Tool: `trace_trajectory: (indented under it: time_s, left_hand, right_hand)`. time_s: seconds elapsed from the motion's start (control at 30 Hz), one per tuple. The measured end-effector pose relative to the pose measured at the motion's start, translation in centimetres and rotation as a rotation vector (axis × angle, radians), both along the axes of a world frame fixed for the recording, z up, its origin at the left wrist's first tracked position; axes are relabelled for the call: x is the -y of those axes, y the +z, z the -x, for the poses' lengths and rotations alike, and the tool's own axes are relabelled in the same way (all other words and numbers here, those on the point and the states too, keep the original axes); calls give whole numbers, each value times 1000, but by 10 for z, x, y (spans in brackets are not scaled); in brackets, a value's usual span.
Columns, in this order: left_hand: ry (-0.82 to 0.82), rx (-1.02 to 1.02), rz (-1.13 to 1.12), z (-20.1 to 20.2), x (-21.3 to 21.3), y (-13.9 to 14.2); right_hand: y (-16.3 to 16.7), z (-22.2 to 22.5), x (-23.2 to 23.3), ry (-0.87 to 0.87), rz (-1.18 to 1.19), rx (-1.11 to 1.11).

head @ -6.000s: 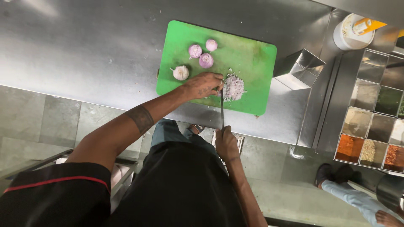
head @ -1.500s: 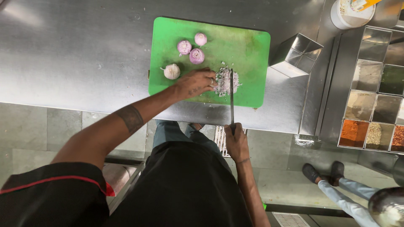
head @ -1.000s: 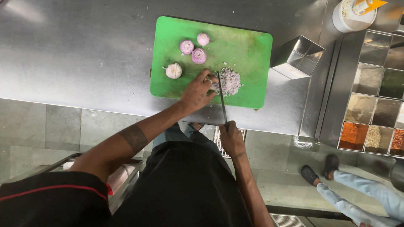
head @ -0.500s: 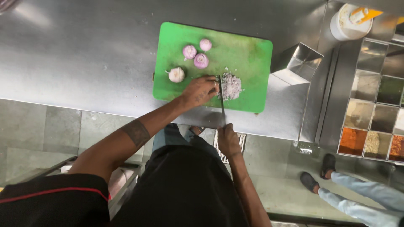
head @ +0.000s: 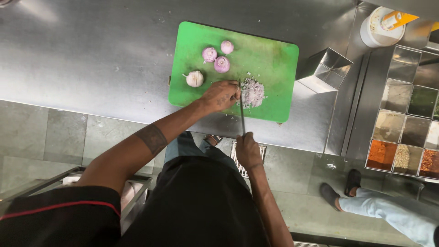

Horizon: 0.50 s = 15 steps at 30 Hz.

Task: The person uses a knife to chop red onions on a green cutting board. They slice and dice the onions into small pieces, accumulating a pile of chopped onion on the board.

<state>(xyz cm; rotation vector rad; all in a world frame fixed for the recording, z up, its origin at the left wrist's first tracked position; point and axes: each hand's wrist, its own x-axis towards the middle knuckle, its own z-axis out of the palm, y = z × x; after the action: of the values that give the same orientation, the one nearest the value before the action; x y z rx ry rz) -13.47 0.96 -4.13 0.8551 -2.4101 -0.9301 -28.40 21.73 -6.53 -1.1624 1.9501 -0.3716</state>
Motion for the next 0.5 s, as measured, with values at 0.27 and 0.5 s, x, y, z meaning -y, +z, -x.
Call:
trace_trajectory:
  time_s: [0.27,0.5]
  left_hand:
    - [-9,8,-6,2,2,-2]
    - [-43,-5,-31,1,6,-4]
  right_hand:
    - [-2,5,-3,214,120,-89]
    - [-7,2,-2,-15,34,16]
